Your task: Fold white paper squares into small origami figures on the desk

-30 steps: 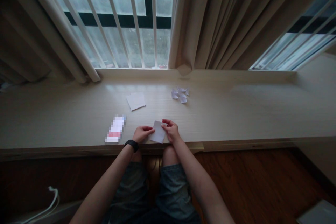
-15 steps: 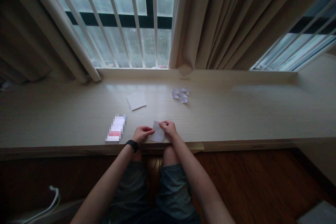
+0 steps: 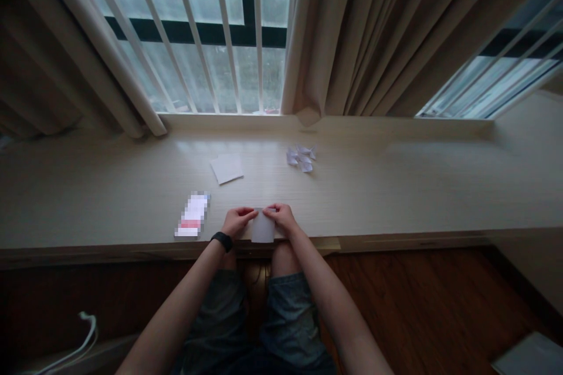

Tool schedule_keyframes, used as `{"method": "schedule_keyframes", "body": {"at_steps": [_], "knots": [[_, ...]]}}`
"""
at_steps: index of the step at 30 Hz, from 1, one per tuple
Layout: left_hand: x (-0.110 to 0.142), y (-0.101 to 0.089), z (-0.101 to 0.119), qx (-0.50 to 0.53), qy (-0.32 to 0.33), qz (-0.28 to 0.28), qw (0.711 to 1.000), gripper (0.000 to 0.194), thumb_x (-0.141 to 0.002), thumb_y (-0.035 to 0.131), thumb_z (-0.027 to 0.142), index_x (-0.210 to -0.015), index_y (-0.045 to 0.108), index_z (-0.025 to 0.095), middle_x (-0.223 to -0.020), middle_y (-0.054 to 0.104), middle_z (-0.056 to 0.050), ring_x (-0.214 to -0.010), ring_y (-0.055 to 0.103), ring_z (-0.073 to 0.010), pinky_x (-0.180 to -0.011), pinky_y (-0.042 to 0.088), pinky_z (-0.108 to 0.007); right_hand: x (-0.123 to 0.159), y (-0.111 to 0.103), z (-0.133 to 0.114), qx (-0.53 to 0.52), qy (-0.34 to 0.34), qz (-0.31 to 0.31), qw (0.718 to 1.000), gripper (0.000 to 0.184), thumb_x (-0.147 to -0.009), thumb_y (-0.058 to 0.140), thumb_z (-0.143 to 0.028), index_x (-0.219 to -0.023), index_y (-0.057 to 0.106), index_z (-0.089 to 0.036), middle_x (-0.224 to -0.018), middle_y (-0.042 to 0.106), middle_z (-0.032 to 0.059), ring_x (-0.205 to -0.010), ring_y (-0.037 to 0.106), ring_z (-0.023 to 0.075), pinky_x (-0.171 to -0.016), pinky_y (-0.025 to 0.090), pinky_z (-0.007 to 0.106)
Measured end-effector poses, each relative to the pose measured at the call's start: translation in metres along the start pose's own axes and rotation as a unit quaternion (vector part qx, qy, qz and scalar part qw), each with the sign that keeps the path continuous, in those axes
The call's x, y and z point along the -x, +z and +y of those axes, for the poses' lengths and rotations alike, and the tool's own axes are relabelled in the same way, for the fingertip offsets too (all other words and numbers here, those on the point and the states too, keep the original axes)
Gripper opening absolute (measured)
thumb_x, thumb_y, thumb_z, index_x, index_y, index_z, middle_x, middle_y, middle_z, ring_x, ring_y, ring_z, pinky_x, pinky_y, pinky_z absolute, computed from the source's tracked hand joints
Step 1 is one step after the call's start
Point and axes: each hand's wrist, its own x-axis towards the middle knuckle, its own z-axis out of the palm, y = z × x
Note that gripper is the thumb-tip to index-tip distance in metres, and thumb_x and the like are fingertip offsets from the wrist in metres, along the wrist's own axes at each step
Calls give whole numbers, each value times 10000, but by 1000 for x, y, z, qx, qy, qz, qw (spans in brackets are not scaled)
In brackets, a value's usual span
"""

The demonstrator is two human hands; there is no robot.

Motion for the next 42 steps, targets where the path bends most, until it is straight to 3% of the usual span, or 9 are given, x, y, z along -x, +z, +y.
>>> {"method": "schedule_keyframes", "body": {"at_steps": [4,8,12,23,32,36,42], "knots": [[-2,0,-2,22,-12,42,999,425,-588,761,463,-812,731,103,-721,698,-77,-616,575,-144,-559,414,-243,-4,-1,4,0,5,11,1000,436,-555,780,-448,-851,683,-143,-700,660,21,-599,551,138,-546,406,248],[-5,-2,-6,63,-31,100,992,470,-573,762,468,-847,726,89,-644,662,-47,-510,487,-94,-503,374,-226,-9,-2,10,3,19,20,1000,398,-581,743,-500,-706,672,-129,-609,614,5,-524,487,109,-503,368,238],[-5,-3,-6,75,-31,91,993,467,-568,751,497,-807,728,97,-617,640,-35,-483,449,-80,-470,340,-218,-11,-1,12,-19,33,34,999,379,-528,770,-473,-637,652,-129,-545,575,-14,-494,454,98,-493,350,237],[0,-3,1,120,-57,67,989,332,-543,786,382,-704,702,104,-553,596,-8,-456,418,-63,-448,314,-205,-10,3,7,-62,32,60,996,289,-559,735,-406,-604,606,-151,-528,531,-34,-482,429,97,-473,314,236],[-1,-4,0,91,-78,58,991,381,-519,799,422,-704,683,109,-517,553,6,-453,423,-71,-429,291,-206,-11,5,9,-27,14,66,997,353,-572,728,-481,-582,589,-156,-496,504,-39,-456,394,85,-454,289,231],[-3,-4,-3,117,-78,85,986,403,-535,795,424,-748,685,99,-485,503,32,-423,387,-56,-409,268,-196,-12,3,13,-5,21,43,999,426,-619,688,-565,-645,602,-148,-540,523,-26,-481,440,97,-459,330,227],[-4,-4,-4,139,-80,99,982,414,-525,803,427,-743,686,95,-486,491,36,-405,365,-49,-391,232,-196,-10,-1,16,42,-9,21,999,415,-605,712,-529,-608,608,-127,-516,501,-30,-469,388,76,-451,299,217]]}}
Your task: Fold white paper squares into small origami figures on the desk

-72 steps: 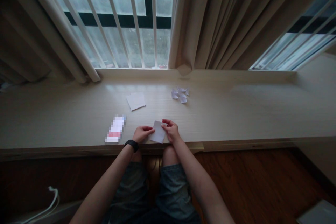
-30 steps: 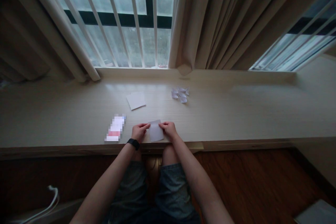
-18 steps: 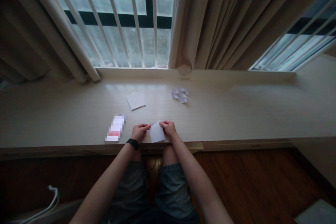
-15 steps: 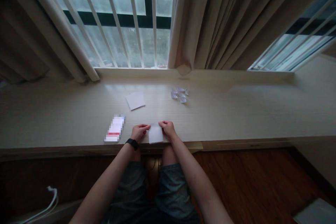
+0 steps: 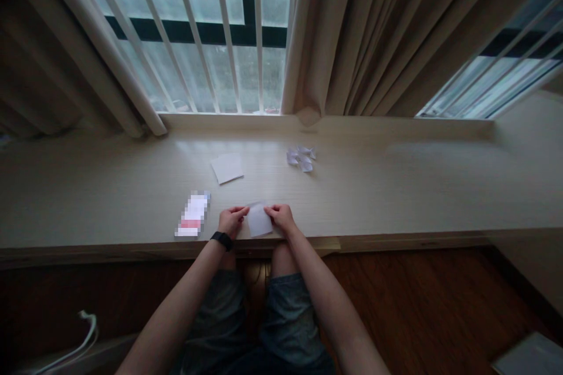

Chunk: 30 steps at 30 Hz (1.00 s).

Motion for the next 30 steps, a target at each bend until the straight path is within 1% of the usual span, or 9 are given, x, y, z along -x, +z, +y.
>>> {"method": "schedule_keyframes", "body": {"at_steps": [5,7,9,12,14,17,20,24,30], "knots": [[1,0,1,41,0,16,999,398,-523,801,394,-756,664,102,-540,516,27,-429,376,-47,-383,219,-186,4,0,-5,-15,22,-19,999,435,-600,711,-543,-684,661,-120,-545,549,-10,-482,421,91,-462,308,226],[2,0,4,53,-8,5,999,379,-540,787,394,-750,649,111,-527,491,38,-421,364,-45,-378,192,-184,6,0,-6,-12,25,-27,999,430,-583,728,-532,-681,668,-118,-541,547,-11,-487,421,92,-468,311,227],[2,0,8,41,-9,-24,999,376,-567,768,416,-760,649,116,-535,501,32,-427,379,-52,-381,190,-186,7,-1,-8,-7,18,-42,999,422,-580,735,-522,-680,671,-117,-537,539,-14,-492,413,88,-471,307,225],[-1,2,19,-33,34,-90,995,402,-585,761,439,-810,682,115,-681,622,-36,-540,504,-95,-442,308,-200,10,-3,-13,13,4,-82,997,408,-602,728,-515,-667,668,-117,-527,524,-20,-490,394,81,-469,289,221],[-4,4,27,-102,71,-134,983,385,-575,770,426,-778,696,107,-745,660,-69,-632,556,-133,-527,384,-226,10,-6,-17,38,-3,-119,992,397,-622,722,-508,-658,669,-116,-513,507,-27,-481,376,75,-463,267,222],[-10,7,37,-193,65,-176,963,336,-570,766,389,-728,699,100,-710,662,-74,-628,558,-155,-556,401,-254,8,-11,-20,73,-8,-170,983,388,-645,714,-497,-649,672,-111,-496,486,-35,-471,360,70,-456,235,225],[-12,8,42,-229,54,-198,951,286,-583,740,356,-707,694,102,-671,651,-62,-608,554,-160,-547,394,-258,5,-12,-20,84,-6,-177,981,382,-639,721,-483,-682,691,-105,-512,507,-29,-483,375,73,-463,244,225],[-12,9,38,-238,56,-194,950,281,-593,721,367,-686,691,104,-634,636,-53,-581,539,-154,-525,371,-254,5,-8,-20,67,10,-148,987,367,-599,748,-441,-736,718,-102,-539,552,-18,-494,390,75,-481,262,229],[-17,11,24,-186,47,-129,973,217,-569,721,313,-648,675,115,-627,630,-51,-568,536,-147,-530,366,-255,7,-3,-26,10,43,-121,992,265,-554,761,-340,-668,718,-105,-462,521,-27,-442,346,65,-458,229,234]]}}
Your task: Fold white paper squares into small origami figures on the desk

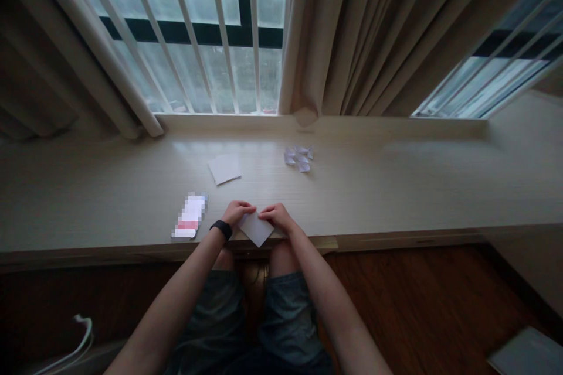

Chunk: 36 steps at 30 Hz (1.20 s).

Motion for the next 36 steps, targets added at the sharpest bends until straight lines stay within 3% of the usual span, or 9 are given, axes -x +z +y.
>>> {"method": "schedule_keyframes", "body": {"at_steps": [4,9,13,16,18,20,27,32,36], "knots": [[-2,-3,-3,46,-32,21,998,195,-560,737,280,-652,675,120,-644,640,-56,-564,547,-150,-529,379,-258,3,-8,-1,2,9,-15,1000,225,-542,759,-305,-642,717,-109,-452,539,-20,-439,391,73,-461,279,232],[-3,-8,-7,81,-47,52,994,238,-539,761,284,-690,689,114,-669,657,-67,-566,554,-155,-525,377,-262,14,-30,3,-7,50,-72,996,301,-552,773,-346,-719,726,-101,-629,683,64,-555,591,146,-588,450,275],[-3,-11,-9,113,-28,103,988,301,-522,771,353,-686,679,119,-701,665,-66,-597,555,-152,-547,389,-260,22,-51,5,19,68,-111,991,335,-574,779,-376,-741,723,-91,-755,718,114,-625,637,163,-645,489,290],[-3,-12,-8,147,-18,121,982,335,-519,771,391,-687,671,118,-729,670,-69,-622,553,-147,-561,400,-253,22,-54,5,27,48,-53,997,346,-604,773,-390,-786,716,-102,-815,716,119,-678,647,166,-652,505,285],[-1,-11,-7,152,-16,103,983,368,-521,772,417,-705,676,113,-739,673,-75,-625,556,-148,-559,404,-252,18,-47,5,-4,0,20,1000,410,-627,767,-404,-941,700,-150,-923,707,103,-746,650,161,-672,516,278],[1,-8,-7,144,-7,87,986,401,-536,766,450,-733,685,111,-757,679,-81,-635,563,-152,-560,410,-254,12,-34,5,-39,-42,44,997,508,-647,756,-424,-1096,647,-212,-1040,680,83,-804,643,159,-678,518,271],[7,-8,-3,63,55,56,995,452,-604,750,454,-899,712,114,-884,705,-111,-758,615,-187,-658,460,-275,0,-8,7,85,-80,67,991,379,-647,691,-507,-662,684,-128,-583,604,16,-530,482,113,-514,372,239],[7,-15,4,-99,95,-98,986,369,-679,687,446,-863,744,131,-840,721,-95,-758,620,-199,-675,449,-276,1,-13,6,114,-83,-4,990,367,-648,691,-490,-678,699,-124,-594,601,5,-560,467,109,-545,349,235],[5,-15,4,-169,97,-154,969,315,-691,658,419,-773,749,128,-704,701,-66,-636,580,-176,-576,402,-254,0,-14,9,109,-76,17,991,359,-635,695,-483,-672,694,-126,-600,597,3,-567,458,110,-536,332,231]]}}
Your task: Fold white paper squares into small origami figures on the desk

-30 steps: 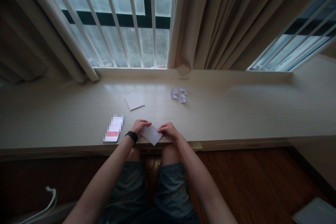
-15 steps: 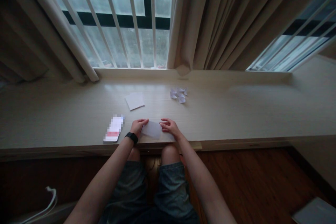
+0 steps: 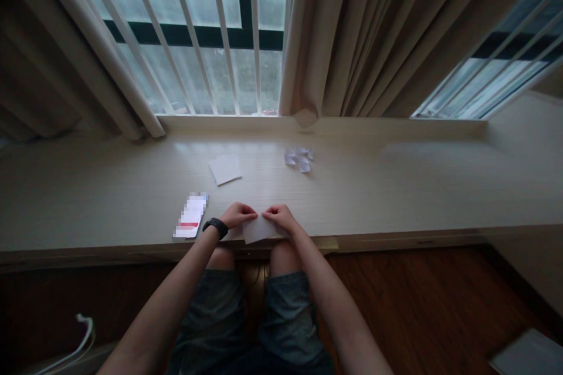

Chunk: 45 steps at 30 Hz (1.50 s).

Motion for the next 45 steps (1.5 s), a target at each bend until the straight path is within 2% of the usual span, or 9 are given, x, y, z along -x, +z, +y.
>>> {"method": "schedule_keyframes", "body": {"at_steps": [5,9,15,20,27,34,37,40,45], "knots": [[1,1,-3,5,12,-36,999,308,-698,638,412,-754,741,128,-673,685,-57,-584,543,-155,-541,374,-242,0,-1,4,-25,16,41,999,339,-612,700,-464,-644,679,-127,-575,583,-1,-547,437,106,-519,320,231],[6,-4,-2,29,28,-26,999,260,-659,669,359,-782,744,142,-740,710,-67,-661,582,-178,-620,421,-261,2,-1,4,-33,26,77,996,350,-599,698,-472,-637,680,-124,-562,581,1,-536,433,106,-510,316,234],[14,-11,-2,-3,5,-17,1000,218,-635,662,313,-757,751,156,-764,722,-79,-672,607,-194,-635,432,-276,3,1,4,-20,32,68,997,336,-584,712,-453,-636,697,-121,-550,583,2,-520,425,102,-507,311,236],[18,-15,-3,-40,-11,-42,998,238,-652,642,353,-719,744,149,-679,696,-68,-598,562,-171,-559,383,-250,3,-1,6,-11,29,54,998,318,-587,715,-440,-622,692,-125,-543,571,-6,-515,419,98,-499,294,233],[21,-26,0,0,2,-42,999,249,-612,683,378,-710,739,155,-664,689,-54,-594,550,-165,-562,385,-244,5,-1,9,-32,40,57,997,352,-587,719,-467,-648,699,-122,-532,567,-9,-507,412,95,-499,290,234],[27,-42,-17,-30,-14,30,999,198,-588,718,353,-652,724,166,-647,690,-63,-605,590,-174,-562,410,-243,5,-18,15,-51,15,128,990,379,-619,710,-494,-722,718,-129,-587,604,1,-514,420,97,-507,303,240],[29,-38,-14,31,-35,29,998,396,-683,678,440,-937,716,138,-682,699,-78,-560,600,-157,-519,419,-235,5,-14,13,-52,-19,144,988,357,-651,705,-487,-749,730,-145,-666,662,30,-571,501,127,-558,375,255],[28,-27,-3,103,-60,1,993,650,-741,642,513,-1270,547,147,-699,709,-80,-452,564,-127,-448,397,-221,7,-3,9,-29,-67,160,984,313,-668,715,-467,-763,743,-170,-791,710,69,-723,598,182,-681,448,290],[28,-12,12,169,-50,49,983,511,-739,642,561,-956,687,102,-961,706,-165,-704,680,-194,-497,469,-229,19,7,-6,-6,-83,156,984,282,-714,699,-438,-835,755,-189,-843,730,81,-785,646,219,-734,487,325]]}}
